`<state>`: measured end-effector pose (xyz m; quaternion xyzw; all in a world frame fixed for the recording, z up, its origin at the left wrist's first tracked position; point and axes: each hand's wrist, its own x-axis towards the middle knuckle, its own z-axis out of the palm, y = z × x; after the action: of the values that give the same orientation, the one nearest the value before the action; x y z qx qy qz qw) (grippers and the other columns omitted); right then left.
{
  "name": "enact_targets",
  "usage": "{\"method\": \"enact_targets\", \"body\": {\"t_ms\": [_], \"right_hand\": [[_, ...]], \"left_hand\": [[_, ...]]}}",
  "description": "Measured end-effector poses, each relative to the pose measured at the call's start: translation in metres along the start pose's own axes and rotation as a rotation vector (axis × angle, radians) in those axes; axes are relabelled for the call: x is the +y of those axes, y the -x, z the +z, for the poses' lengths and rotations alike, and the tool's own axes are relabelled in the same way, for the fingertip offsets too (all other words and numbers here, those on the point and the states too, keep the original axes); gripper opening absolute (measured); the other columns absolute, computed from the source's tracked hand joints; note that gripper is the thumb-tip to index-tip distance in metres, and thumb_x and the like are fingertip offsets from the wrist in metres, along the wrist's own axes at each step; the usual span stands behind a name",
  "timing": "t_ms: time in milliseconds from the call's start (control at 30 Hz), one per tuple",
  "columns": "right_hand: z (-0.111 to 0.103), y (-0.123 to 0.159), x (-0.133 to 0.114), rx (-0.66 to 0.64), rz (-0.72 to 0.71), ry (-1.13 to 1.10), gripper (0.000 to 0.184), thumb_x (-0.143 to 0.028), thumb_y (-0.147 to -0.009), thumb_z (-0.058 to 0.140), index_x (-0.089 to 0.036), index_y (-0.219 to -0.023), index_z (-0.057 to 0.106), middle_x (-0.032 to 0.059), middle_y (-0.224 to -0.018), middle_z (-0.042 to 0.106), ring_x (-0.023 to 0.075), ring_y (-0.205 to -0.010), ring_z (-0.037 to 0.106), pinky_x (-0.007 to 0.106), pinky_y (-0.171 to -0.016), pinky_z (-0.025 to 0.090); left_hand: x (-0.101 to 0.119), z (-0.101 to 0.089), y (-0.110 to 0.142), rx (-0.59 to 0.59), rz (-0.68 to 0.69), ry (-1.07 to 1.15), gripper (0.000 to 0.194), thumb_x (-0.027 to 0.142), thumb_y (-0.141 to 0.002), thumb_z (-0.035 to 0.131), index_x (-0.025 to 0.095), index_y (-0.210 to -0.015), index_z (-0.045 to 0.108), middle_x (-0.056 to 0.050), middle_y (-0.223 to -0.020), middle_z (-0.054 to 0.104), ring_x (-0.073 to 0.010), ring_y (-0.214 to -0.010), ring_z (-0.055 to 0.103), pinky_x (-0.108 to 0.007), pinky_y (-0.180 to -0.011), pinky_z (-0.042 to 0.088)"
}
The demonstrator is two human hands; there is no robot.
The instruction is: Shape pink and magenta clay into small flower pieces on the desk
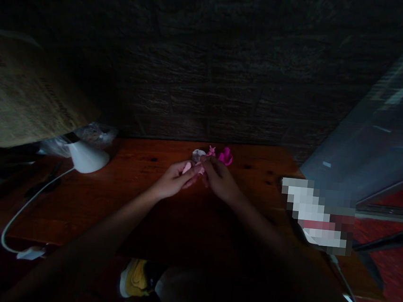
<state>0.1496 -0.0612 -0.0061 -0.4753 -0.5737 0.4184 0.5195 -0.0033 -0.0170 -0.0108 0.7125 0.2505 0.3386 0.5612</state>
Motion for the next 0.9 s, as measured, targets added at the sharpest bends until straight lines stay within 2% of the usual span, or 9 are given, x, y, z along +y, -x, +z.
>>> {"method": "enact_targets", "body": {"t_ms": [167, 233, 333, 467, 633, 767, 900], "right_hand": [[-0.002, 0.005, -0.006, -0.075, -0.052, 0.051, 0.056, -0.076, -0.084, 0.046, -0.022, -0.069, 0.05, -0.0045, -0.055, 0.044, 0.011, -0.05, 0.04, 0.026, -0.049, 0.034], [-0.002, 0.007, -0.009, -0.123, -0.061, 0.025, 0.054, -0.075, -0.083, 0.049, -0.022, -0.072, 0.053, -0.0047, -0.057, 0.044, 0.0105, -0.049, 0.038, 0.026, -0.048, 0.033], [-0.001, 0.009, -0.012, -0.176, -0.105, 0.032, 0.05, -0.071, -0.083, 0.054, -0.021, -0.08, 0.061, -0.0045, -0.057, 0.043, 0.0116, -0.052, 0.04, 0.026, -0.052, 0.037], [0.0, 0.01, -0.012, -0.2, -0.124, 0.105, 0.047, -0.065, -0.088, 0.051, -0.021, -0.087, 0.067, -0.0035, -0.057, 0.044, 0.0137, -0.054, 0.042, 0.029, -0.059, 0.042], [0.0, 0.01, -0.008, -0.134, -0.223, 0.249, 0.041, -0.057, -0.094, 0.047, -0.02, -0.088, 0.065, -0.0012, -0.063, 0.051, 0.0161, -0.062, 0.05, 0.031, -0.069, 0.046], [-0.002, 0.01, -0.006, -0.095, -0.243, 0.371, 0.042, -0.052, -0.096, 0.04, -0.021, -0.076, 0.06, 0.0009, -0.064, 0.054, 0.0173, -0.064, 0.054, 0.032, -0.071, 0.046], [-0.001, 0.009, -0.002, -0.042, -0.203, 0.405, 0.042, -0.05, -0.094, 0.036, -0.023, -0.066, 0.048, 0.0002, -0.058, 0.051, 0.0165, -0.058, 0.05, 0.032, -0.063, 0.042]], "left_hand": [[0.004, -0.002, -0.001, -0.063, -0.141, 0.257, 0.043, 0.058, -0.08, 0.063, 0.017, -0.073, 0.05, 0.007, -0.054, 0.045, -0.0038, -0.04, 0.033, -0.019, -0.039, 0.02], [0.005, -0.004, -0.002, -0.067, -0.166, 0.357, 0.04, 0.054, -0.078, 0.066, 0.017, -0.077, 0.051, 0.007, -0.052, 0.044, -0.0039, -0.039, 0.032, -0.019, -0.037, 0.018], [0.007, -0.004, -0.002, -0.04, -0.179, 0.438, 0.037, 0.05, -0.076, 0.069, 0.017, -0.081, 0.054, 0.008, -0.051, 0.044, -0.0041, -0.038, 0.032, -0.018, -0.036, 0.017], [0.006, -0.004, -0.003, -0.051, -0.171, 0.416, 0.038, 0.051, -0.077, 0.068, 0.016, -0.079, 0.056, 0.007, -0.05, 0.044, -0.0043, -0.038, 0.033, -0.017, -0.034, 0.017], [0.003, -0.007, -0.002, -0.041, -0.204, 0.368, 0.039, 0.053, -0.079, 0.067, 0.016, -0.076, 0.053, 0.007, -0.049, 0.043, -0.0044, -0.038, 0.034, -0.017, -0.036, 0.017], [0.001, -0.009, 0.0, -0.075, -0.22, 0.321, 0.043, 0.056, -0.08, 0.066, 0.016, -0.073, 0.051, 0.006, -0.051, 0.043, -0.0035, -0.039, 0.033, -0.017, -0.036, 0.018], [0.001, -0.006, 0.001, -0.129, -0.217, 0.341, 0.044, 0.056, -0.08, 0.067, 0.016, -0.072, 0.05, 0.006, -0.05, 0.043, -0.0033, -0.039, 0.033, -0.017, -0.036, 0.017]]}}
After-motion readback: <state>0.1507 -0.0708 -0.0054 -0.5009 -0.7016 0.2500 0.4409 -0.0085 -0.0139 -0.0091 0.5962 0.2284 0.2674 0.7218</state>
